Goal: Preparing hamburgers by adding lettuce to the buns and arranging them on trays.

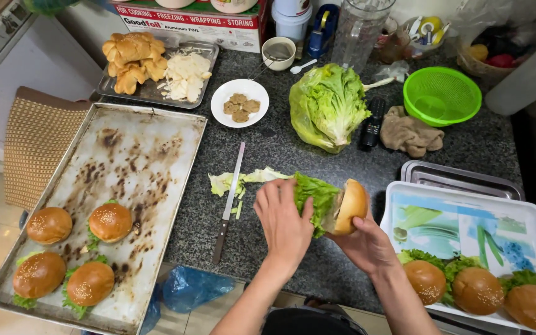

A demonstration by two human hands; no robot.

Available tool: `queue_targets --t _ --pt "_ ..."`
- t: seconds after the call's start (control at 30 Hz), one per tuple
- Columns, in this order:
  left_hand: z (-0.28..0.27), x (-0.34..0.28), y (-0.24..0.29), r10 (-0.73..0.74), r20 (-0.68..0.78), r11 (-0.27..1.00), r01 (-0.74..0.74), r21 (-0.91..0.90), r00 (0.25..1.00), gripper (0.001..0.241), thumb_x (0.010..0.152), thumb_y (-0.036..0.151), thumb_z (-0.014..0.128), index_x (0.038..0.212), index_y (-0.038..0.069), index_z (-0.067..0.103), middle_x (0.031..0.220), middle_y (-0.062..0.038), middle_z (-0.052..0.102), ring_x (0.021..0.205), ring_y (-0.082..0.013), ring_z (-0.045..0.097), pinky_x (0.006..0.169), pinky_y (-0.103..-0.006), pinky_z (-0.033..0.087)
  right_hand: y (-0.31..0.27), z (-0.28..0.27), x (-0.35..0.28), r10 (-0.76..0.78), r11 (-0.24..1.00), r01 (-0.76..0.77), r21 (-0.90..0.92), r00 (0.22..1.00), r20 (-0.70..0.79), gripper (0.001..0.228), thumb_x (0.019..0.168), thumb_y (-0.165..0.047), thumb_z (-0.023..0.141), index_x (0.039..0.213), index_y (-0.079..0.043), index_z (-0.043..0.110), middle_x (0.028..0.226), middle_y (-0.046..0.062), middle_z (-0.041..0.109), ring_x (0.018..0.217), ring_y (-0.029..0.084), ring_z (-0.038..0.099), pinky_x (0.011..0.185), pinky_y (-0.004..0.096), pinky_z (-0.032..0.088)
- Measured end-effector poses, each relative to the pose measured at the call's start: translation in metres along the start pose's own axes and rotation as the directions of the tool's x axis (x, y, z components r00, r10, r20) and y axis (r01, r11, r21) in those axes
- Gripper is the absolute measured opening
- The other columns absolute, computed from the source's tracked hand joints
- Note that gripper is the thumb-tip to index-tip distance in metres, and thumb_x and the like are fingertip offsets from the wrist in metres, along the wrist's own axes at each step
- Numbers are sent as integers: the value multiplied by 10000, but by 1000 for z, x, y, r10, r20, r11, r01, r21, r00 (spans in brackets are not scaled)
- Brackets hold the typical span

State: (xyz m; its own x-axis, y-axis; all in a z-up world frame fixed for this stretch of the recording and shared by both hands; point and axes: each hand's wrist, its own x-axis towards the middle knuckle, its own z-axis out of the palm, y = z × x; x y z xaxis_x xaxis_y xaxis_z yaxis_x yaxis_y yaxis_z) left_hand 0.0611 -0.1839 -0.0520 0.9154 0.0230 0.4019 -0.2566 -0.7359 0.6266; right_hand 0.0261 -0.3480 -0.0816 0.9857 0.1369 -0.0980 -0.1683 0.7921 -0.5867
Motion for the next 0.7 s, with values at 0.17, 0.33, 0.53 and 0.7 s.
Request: queue_targets --t 0.17,0.33,0.53,0.7 --pt "-10 9 2 177 3 973 -175 -150 984 462 886 104 705 1329 102 571 1280 -152 465 1283 -436 422 1050 -564 363 8 -23 -2 6 1000 -5 31 999 -42 624 832 -208 642 1429 -345 520 1317 77 677 1094 324 688 934 684 499" --pt "-24 10 7 323 226 945 -302 -124 919 282 972 205 617 1224 127 718 1466 -165 519 1466 -439 340 1166 -628 236 16 -52 6 21 998 -19 53 999 -37 676 820 -217 614 1481 -304 500 1362 127 646 1111 381 659 951 723 446" --pt "-18 3 21 217 248 976 -208 -65 944 330 965 208 590 1249 124 736 1589 -218 416 1515 -507 235 1160 -642 258 6 -29 2 11 1000 -11 29 1000 10 729 819 -191 663 1518 -238 463 1381 142 639 1160 362 651 984 741 420" --pt "-23 5 18 230 296 970 -194 -146 927 353 929 144 619 1258 116 744 1629 -250 352 1522 -565 147 1162 -675 236 1 -28 1 5 999 -6 32 1000 11 726 832 -174 649 1528 -200 444 1379 149 636 1152 353 653 980 743 426"
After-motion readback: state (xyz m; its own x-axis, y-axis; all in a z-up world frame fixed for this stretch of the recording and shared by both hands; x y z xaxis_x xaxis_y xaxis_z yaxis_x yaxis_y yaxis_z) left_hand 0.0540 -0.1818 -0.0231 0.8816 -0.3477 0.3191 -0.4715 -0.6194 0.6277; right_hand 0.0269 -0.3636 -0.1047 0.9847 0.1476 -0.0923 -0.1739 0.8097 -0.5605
